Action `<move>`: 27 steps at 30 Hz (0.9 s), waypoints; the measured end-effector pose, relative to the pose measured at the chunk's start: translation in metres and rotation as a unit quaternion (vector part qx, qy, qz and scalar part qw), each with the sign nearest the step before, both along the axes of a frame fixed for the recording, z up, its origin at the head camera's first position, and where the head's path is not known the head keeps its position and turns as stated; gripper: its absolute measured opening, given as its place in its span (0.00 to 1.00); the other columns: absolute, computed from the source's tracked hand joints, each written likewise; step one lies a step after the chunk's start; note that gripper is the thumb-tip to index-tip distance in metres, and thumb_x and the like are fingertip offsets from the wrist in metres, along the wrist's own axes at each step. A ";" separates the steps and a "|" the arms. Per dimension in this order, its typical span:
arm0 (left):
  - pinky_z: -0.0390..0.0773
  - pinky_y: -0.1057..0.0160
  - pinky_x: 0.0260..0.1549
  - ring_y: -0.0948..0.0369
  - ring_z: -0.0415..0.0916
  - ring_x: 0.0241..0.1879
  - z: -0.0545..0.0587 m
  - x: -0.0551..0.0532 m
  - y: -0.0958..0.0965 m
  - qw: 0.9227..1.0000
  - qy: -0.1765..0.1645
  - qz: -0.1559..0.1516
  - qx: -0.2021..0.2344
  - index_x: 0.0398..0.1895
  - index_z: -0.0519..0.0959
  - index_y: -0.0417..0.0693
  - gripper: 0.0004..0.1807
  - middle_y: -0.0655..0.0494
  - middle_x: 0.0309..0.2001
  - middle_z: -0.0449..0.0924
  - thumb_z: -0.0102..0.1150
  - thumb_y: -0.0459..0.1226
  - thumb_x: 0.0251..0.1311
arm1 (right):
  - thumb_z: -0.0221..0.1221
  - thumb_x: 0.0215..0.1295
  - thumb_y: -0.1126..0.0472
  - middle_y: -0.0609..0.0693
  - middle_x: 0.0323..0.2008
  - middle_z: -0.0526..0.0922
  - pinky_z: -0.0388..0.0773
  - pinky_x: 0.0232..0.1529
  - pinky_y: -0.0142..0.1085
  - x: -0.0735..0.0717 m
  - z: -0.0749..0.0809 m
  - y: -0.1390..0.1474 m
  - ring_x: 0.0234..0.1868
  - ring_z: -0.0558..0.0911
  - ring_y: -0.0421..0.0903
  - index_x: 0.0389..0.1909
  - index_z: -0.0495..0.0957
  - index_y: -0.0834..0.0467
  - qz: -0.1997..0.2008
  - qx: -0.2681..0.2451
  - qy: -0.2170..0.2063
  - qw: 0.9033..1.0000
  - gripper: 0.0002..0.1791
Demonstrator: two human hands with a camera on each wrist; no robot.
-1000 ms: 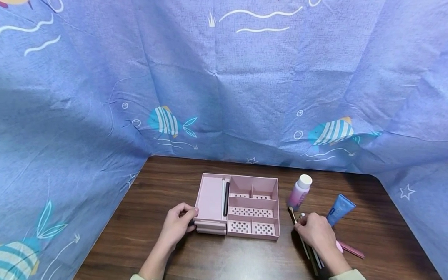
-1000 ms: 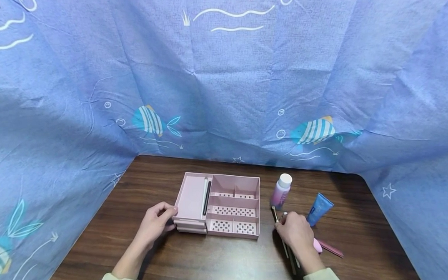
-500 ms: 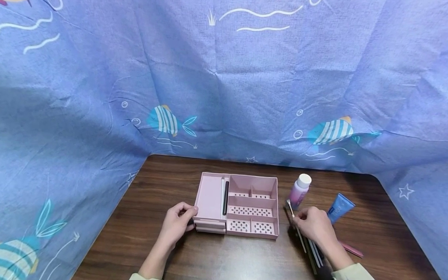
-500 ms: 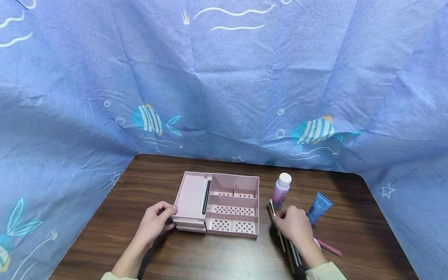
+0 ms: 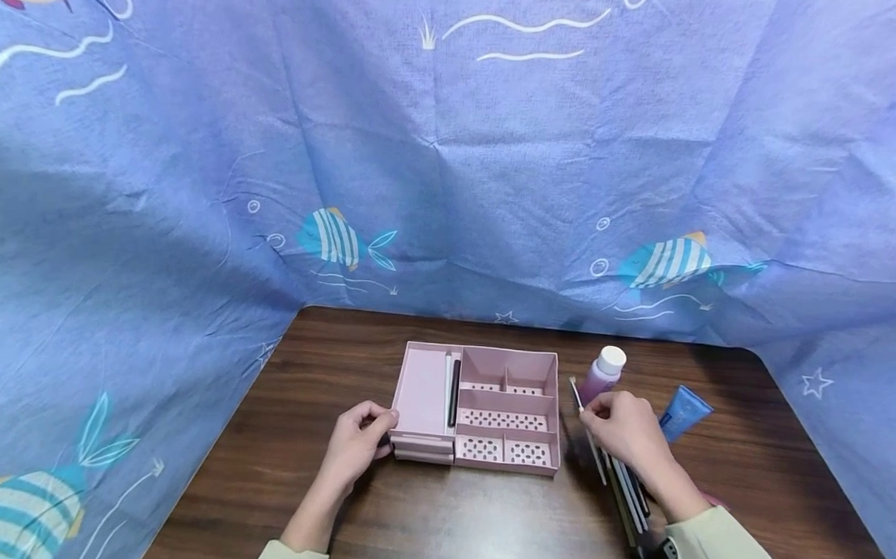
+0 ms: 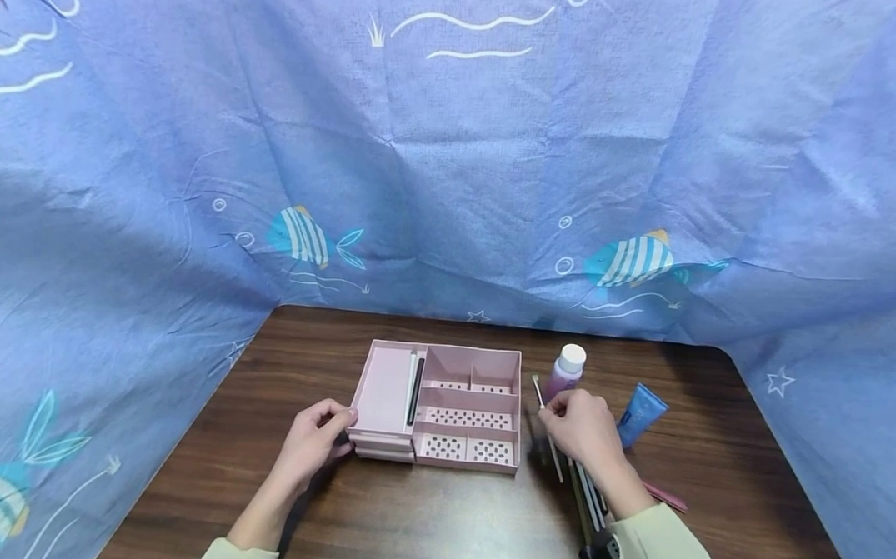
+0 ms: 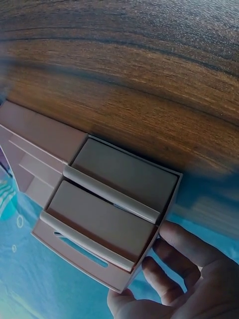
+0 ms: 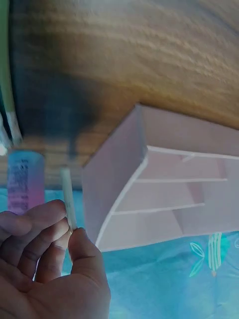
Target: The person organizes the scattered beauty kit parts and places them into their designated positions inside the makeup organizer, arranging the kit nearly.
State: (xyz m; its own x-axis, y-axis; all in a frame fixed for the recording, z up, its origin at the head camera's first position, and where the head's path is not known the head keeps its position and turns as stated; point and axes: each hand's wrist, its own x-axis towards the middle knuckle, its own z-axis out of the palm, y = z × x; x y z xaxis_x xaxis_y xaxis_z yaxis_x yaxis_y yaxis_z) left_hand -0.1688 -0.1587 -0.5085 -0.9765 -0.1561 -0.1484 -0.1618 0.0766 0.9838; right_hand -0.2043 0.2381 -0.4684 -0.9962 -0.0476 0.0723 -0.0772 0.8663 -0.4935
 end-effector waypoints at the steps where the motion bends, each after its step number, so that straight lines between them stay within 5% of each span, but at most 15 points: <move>1: 0.89 0.53 0.36 0.61 0.77 0.37 0.000 -0.001 0.000 1.000 0.000 0.001 0.000 0.34 0.81 0.37 0.10 0.54 0.34 0.76 0.67 0.37 0.64 | 0.62 0.61 0.56 0.42 0.20 0.82 0.74 0.28 0.37 -0.001 0.003 -0.002 0.24 0.77 0.43 0.27 0.86 0.52 0.003 -0.002 0.004 1.000 0.07; 14: 0.89 0.54 0.35 0.60 0.77 0.37 0.000 -0.003 0.000 1.000 -0.002 0.004 0.004 0.33 0.80 0.36 0.10 0.53 0.34 0.76 0.66 0.36 0.63 | 0.64 0.60 0.61 0.42 0.20 0.82 0.74 0.28 0.33 -0.016 0.026 -0.042 0.23 0.75 0.39 0.29 0.88 0.54 0.047 -0.074 0.061 0.994 0.05; 22: 0.90 0.53 0.36 0.61 0.77 0.37 0.002 -0.003 0.000 1.000 -0.005 0.003 0.003 0.34 0.80 0.36 0.10 0.55 0.34 0.76 0.67 0.37 0.64 | 0.66 0.60 0.60 0.44 0.22 0.86 0.80 0.30 0.33 -0.026 0.035 -0.075 0.22 0.81 0.37 0.31 0.89 0.55 0.064 -0.140 0.010 0.988 0.05; 27: 0.90 0.53 0.37 0.61 0.79 0.39 0.003 -0.001 -0.001 1.000 -0.005 -0.007 -0.004 0.47 0.83 0.39 0.12 0.52 0.38 0.80 0.65 0.38 0.66 | 0.69 0.61 0.58 0.44 0.24 0.88 0.83 0.34 0.35 -0.031 0.039 -0.096 0.21 0.85 0.39 0.33 0.89 0.54 0.076 -0.177 -0.018 0.981 0.04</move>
